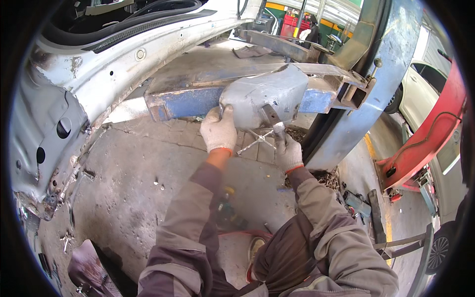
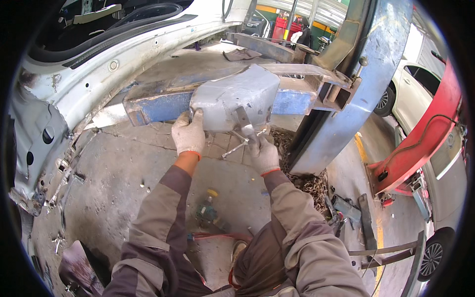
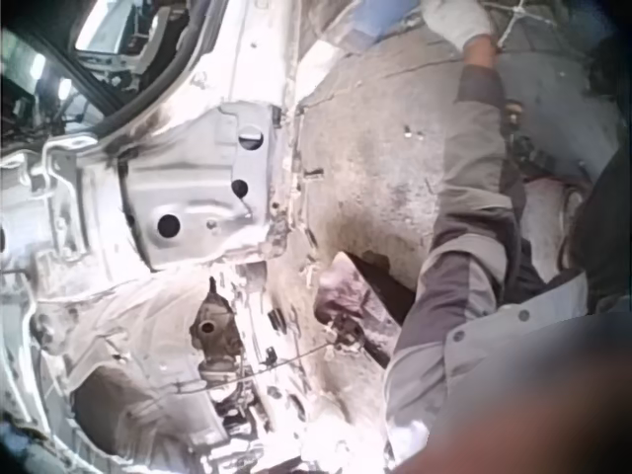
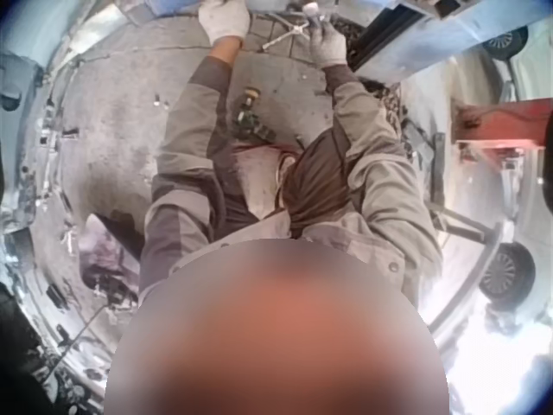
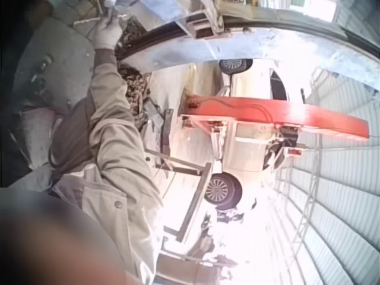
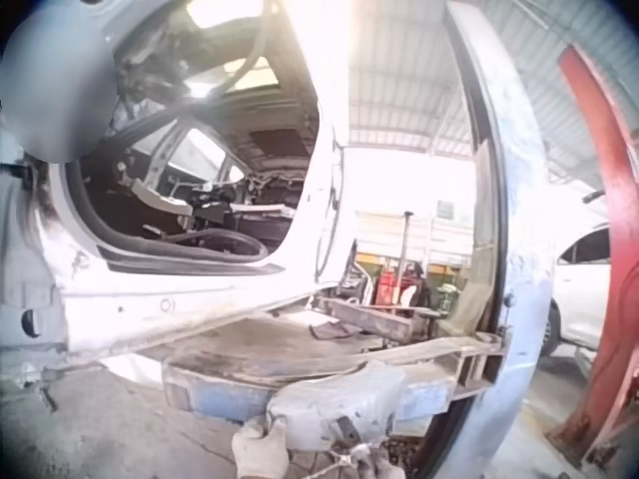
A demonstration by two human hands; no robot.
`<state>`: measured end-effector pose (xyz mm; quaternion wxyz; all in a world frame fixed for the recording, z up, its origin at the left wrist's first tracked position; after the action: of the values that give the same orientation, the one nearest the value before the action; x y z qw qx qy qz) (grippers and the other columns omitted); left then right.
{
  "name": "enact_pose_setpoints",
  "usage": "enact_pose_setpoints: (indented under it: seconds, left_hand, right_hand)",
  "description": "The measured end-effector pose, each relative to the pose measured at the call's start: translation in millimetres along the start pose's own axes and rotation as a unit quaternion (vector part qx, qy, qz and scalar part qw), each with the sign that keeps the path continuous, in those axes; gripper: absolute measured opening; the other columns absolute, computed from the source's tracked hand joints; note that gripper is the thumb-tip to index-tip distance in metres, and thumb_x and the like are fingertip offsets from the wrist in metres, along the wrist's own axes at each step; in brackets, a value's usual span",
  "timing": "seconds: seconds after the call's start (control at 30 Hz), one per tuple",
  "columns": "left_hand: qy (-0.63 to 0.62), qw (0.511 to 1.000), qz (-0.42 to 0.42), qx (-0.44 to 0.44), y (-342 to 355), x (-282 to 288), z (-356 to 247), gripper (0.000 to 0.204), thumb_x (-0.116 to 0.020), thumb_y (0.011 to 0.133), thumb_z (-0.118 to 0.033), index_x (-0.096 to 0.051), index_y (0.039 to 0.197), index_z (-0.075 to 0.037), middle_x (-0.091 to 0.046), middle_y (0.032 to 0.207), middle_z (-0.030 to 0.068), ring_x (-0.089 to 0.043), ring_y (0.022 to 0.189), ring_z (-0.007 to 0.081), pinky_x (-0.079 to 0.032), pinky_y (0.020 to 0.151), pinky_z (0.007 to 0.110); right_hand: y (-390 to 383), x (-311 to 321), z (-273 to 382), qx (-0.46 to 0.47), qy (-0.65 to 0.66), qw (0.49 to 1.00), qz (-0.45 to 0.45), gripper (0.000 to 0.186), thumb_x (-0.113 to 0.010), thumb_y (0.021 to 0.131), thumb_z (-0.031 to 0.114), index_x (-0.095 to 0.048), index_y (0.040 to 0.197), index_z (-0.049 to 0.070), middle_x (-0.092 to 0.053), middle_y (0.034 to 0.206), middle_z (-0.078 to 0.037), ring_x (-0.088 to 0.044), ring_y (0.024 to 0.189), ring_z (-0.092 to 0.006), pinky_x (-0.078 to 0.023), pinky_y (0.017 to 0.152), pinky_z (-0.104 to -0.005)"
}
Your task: The person is repairing a damaged car body panel. They use a hammer to shape a metal piece and then fit it into the car's undercarriage, adjusting it by hand.
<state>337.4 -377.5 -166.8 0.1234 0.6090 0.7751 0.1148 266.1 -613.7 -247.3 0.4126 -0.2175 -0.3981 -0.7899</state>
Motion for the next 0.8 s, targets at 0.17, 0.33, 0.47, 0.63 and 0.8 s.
enact_pose_setpoints:
  seconds: [0.17, 0.33, 0.47, 0.63, 0.8]
  left_hand:
    - [-0.044, 0.999, 0.008, 0.0, -2.2, -3.0, 4.2, 0.028, -0.07, 0.098, -0.021, -0.075, 0.111, 0.004, -0.078, 0.099, 0.0184, -0.073, 0.091, 0.0245, -0.054, 0.087, 0.038]
    - [-0.051, 0.998, 0.012, 0.015, -5.2, -5.2, -1.0, 0.029, -0.069, 0.099, -0.021, -0.074, 0.113, 0.004, -0.078, 0.099, 0.018, -0.073, 0.091, 0.0227, -0.054, 0.087, 0.038]
    - [-0.039, 0.999, 0.01, 0.0, -4.1, 2.2, -10.6, 0.03, -0.069, 0.099, -0.021, -0.074, 0.114, 0.004, -0.078, 0.099, 0.0192, -0.073, 0.091, 0.0238, -0.055, 0.088, 0.038]
    - [0.025, 0.999, 0.008, -0.023, 1.3, 5.4, -21.8, 0.034, -0.069, 0.098, -0.024, -0.073, 0.115, 0.005, -0.076, 0.1, 0.0241, -0.074, 0.092, 0.0314, -0.055, 0.089, 0.04]
    - [0.034, 0.999, 0.025, -0.006, -3.9, 5.7, -24.9, 0.036, -0.069, 0.098, -0.026, -0.073, 0.114, 0.005, -0.076, 0.1, 0.0252, -0.075, 0.093, 0.0343, -0.055, 0.089, 0.041]
  right_hand:
    - [-12.6, 16.7, 9.5, 0.114, 0.102, 0.986, -0.063, 0.044, -0.06, 0.102, 0.045, -0.069, 0.114, 0.004, -0.072, 0.089, -0.025, -0.072, 0.091, -0.0469, -0.057, 0.077, -0.0508]
    - [0.0, 1.0, -19.5, 0.027, -0.002, 0.999, -0.042, 0.038, -0.061, 0.1, 0.041, -0.069, 0.112, 0.006, -0.071, 0.085, -0.026, -0.069, 0.086, -0.0492, -0.057, 0.073, -0.0532]
    - [-12.3, 19.3, 8.5, 0.099, -0.005, 0.995, -0.025, 0.027, -0.067, 0.094, 0.029, -0.071, 0.109, 0.007, -0.071, 0.083, -0.022, -0.07, 0.08, -0.0462, -0.057, 0.071, -0.0516]
    - [-21.0, 34.6, 22.6, 0.237, -0.004, 0.969, -0.066, 0.021, -0.071, 0.086, 0.019, -0.072, 0.104, 0.009, -0.071, 0.082, -0.017, -0.071, 0.077, -0.0423, -0.058, 0.07, -0.048]
    - [1.0, 17.7, 10.5, 0.002, -0.02, 0.999, -0.034, 0.03, -0.067, 0.094, 0.035, -0.07, 0.101, 0.006, -0.07, 0.08, -0.023, -0.071, 0.083, -0.0449, -0.057, 0.07, -0.0513]
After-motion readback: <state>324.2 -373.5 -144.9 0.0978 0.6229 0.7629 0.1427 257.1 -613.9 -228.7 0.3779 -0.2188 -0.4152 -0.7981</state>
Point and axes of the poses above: each hand's wrist, its own y-axis towards the middle knuckle, its own x-axis out of the back of the hand, z = x × y, the point moved 2 cm from there along y, towards the middle knuckle
